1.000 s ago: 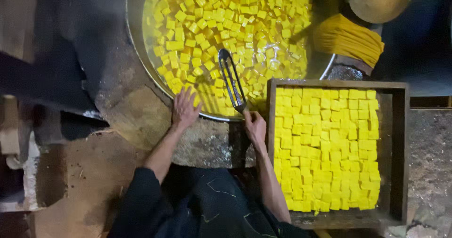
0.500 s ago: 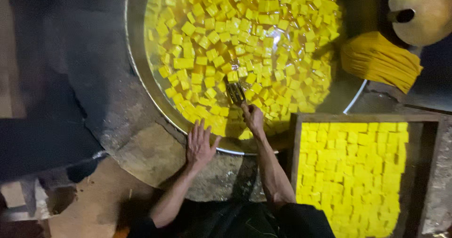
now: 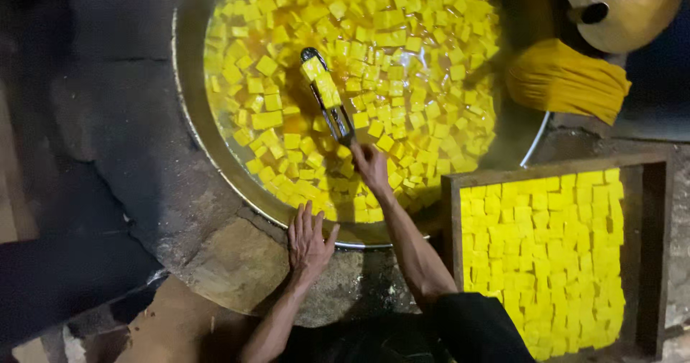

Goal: The person uses a slotted skimmer to scoop fried yellow tofu cubes out of a large vat of hot liquid and transfers them into a wooden tray, arranging the cubes in rows. The person occasionally steadies the tray by hand and stacks filled trays aside.

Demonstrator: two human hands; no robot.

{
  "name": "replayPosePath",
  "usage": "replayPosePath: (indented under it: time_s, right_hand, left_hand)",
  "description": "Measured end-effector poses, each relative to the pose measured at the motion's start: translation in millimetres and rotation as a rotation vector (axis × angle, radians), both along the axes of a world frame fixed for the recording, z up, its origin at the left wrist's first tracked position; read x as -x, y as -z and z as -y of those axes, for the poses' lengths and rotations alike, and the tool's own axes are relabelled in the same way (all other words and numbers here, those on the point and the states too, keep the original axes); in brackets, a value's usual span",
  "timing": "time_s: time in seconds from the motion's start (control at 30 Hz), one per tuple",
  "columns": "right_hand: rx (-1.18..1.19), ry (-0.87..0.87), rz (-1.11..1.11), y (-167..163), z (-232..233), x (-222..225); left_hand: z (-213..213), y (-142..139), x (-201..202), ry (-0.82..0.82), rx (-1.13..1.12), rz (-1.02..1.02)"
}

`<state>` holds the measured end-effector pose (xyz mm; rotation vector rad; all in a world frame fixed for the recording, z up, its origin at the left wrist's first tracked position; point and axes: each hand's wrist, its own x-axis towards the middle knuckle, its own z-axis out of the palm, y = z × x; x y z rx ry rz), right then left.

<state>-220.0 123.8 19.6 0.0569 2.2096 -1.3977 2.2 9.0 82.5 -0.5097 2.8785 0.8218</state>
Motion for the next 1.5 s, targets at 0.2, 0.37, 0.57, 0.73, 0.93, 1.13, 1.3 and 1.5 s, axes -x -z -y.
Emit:
replayPosePath:
  time_s: [0.2,0.37,0.57,0.73,0.93,1.13,1.3,1.5]
  right_hand:
    - [0.198,0.333,0.134,-11,-41,-63]
    - [-0.263,0.215,-0.02,-19,-46,-42]
    - [-0.312,0.261,-0.113,-15,-3,-20]
    - [-0.261,0.34,-0.168,-12,32,11]
    - [0.138,0.464,-0.063,-32,8,4]
    - [0.346,0.624,-0.141,-78,-114,-49]
    - [0.085,0.63,-0.338,-113,-311,-103]
    - [-0.382,0.705,-0.425,-166,-530,-172]
  left_hand:
    - [-7,-5,-2,0.005,0.04,-0.037]
    - [-8,-7,-2,0.02,0.052,0.005]
    - [-13,-3,-4,0.018,0.086,0.025]
    - [-17,8,-12,-0.015,0.056,0.052]
    - [-18,33,-34,-0.017,0.061,-0.061]
    - [-37,27,-42,-0.031,0.042,-0.195]
    - [-142,2,3,0.235,-0.178,-0.446]
    - [-315,-27,47,0.772,-0.298,-0.492]
